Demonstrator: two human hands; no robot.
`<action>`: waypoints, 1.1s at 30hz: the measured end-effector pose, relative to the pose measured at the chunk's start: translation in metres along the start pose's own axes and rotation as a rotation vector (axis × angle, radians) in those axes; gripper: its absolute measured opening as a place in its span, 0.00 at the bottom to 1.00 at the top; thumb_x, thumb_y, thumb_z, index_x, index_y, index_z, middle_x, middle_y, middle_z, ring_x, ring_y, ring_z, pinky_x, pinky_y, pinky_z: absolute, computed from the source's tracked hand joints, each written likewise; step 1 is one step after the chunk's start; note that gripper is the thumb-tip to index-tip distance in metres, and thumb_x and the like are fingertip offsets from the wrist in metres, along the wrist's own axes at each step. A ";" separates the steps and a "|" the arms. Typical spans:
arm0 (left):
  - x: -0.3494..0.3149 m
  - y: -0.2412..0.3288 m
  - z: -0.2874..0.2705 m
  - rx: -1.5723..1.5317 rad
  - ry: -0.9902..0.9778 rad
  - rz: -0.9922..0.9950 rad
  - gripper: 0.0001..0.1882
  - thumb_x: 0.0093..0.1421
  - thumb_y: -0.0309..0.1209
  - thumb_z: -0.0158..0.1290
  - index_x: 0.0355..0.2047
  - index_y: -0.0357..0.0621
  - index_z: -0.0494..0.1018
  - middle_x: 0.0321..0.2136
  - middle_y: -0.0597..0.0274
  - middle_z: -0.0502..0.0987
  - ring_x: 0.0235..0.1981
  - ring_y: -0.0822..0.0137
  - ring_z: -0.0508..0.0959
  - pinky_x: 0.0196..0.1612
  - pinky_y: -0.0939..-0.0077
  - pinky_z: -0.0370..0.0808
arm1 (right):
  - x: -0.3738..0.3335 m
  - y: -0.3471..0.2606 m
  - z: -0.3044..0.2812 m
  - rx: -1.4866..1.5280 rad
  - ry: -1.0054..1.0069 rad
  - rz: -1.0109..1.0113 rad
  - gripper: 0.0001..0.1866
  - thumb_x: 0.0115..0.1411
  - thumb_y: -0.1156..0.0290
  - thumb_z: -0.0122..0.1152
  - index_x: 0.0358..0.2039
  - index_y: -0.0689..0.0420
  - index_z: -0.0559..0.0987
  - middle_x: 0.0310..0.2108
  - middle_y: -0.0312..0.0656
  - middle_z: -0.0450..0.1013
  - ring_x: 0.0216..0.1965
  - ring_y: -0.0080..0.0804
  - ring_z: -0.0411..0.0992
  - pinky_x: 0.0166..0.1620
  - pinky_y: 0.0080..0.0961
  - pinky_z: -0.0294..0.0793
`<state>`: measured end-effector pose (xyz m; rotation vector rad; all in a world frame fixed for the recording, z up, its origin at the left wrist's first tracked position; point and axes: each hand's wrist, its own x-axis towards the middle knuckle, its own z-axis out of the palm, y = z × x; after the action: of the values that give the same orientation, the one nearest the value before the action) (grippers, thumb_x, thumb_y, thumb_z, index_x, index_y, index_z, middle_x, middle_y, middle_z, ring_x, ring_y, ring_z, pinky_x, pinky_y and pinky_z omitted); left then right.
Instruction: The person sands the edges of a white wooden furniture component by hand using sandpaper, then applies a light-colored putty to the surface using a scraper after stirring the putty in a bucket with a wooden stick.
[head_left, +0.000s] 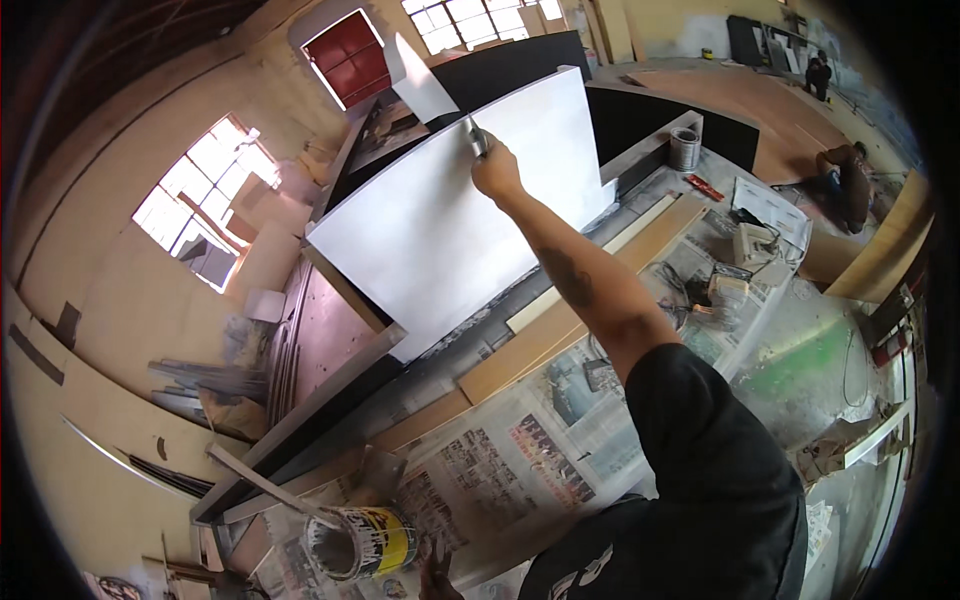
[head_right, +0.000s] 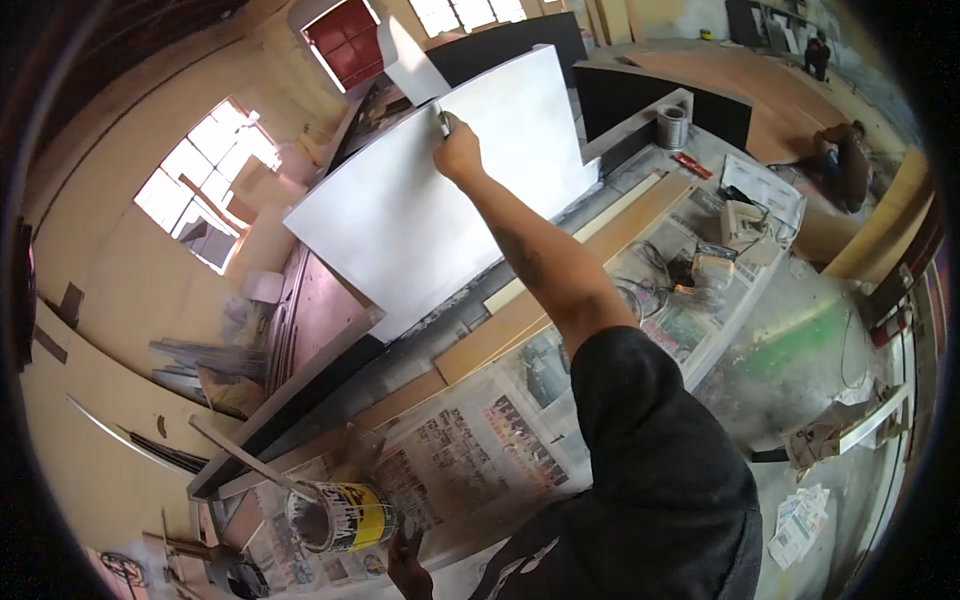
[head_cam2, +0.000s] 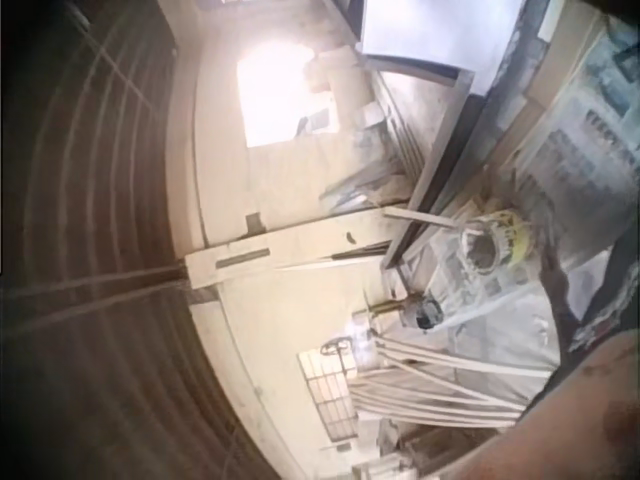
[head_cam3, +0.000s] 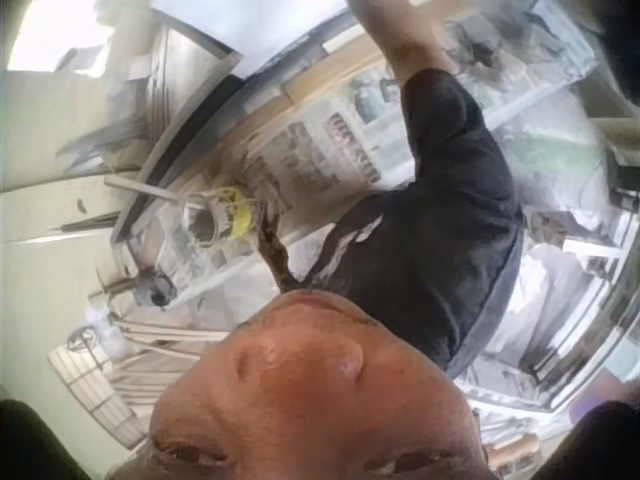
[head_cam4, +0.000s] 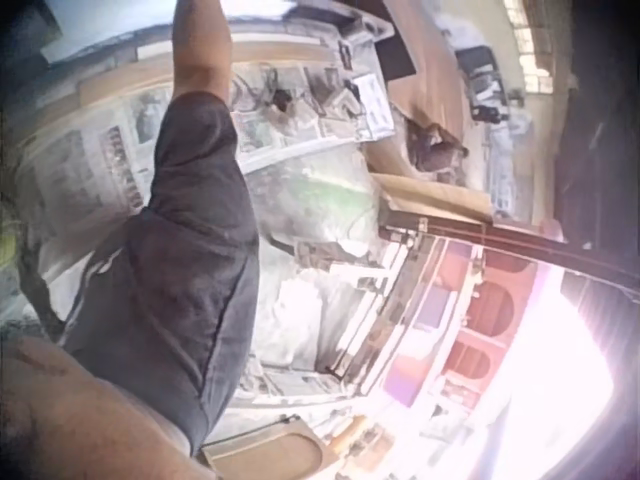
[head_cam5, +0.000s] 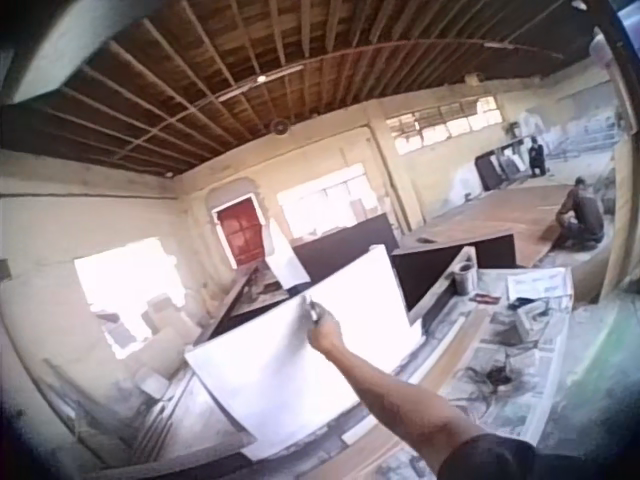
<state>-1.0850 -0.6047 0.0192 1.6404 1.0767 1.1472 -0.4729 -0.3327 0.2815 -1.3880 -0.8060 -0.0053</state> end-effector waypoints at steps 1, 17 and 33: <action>-0.005 -0.007 -0.001 -0.137 0.007 0.002 0.19 0.69 0.24 0.36 0.58 0.29 0.64 0.58 0.43 0.67 0.56 0.46 0.72 0.59 0.52 0.72 | 0.010 0.008 0.005 -0.048 0.089 -0.106 0.21 0.57 0.72 0.55 0.52 0.60 0.74 0.41 0.60 0.74 0.45 0.54 0.73 0.49 0.39 0.72; 0.059 0.075 0.050 0.300 -0.186 0.045 0.18 0.68 0.23 0.36 0.56 0.33 0.67 0.54 0.44 0.72 0.52 0.44 0.76 0.56 0.54 0.73 | 0.006 0.021 -0.008 -0.028 0.202 -0.073 0.24 0.55 0.77 0.51 0.54 0.61 0.73 0.51 0.60 0.72 0.52 0.55 0.71 0.57 0.39 0.69; 0.073 0.046 0.024 0.364 -0.180 -0.031 0.17 0.69 0.23 0.36 0.55 0.32 0.68 0.50 0.44 0.76 0.51 0.51 0.77 0.57 0.61 0.73 | -0.023 -0.015 0.079 -0.060 0.178 -0.061 0.27 0.50 0.72 0.60 0.52 0.61 0.73 0.51 0.55 0.69 0.51 0.53 0.71 0.55 0.38 0.70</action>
<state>-1.0382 -0.5519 0.0745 1.9565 1.2392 0.7961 -0.5359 -0.2782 0.2797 -1.3968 -0.7042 -0.1992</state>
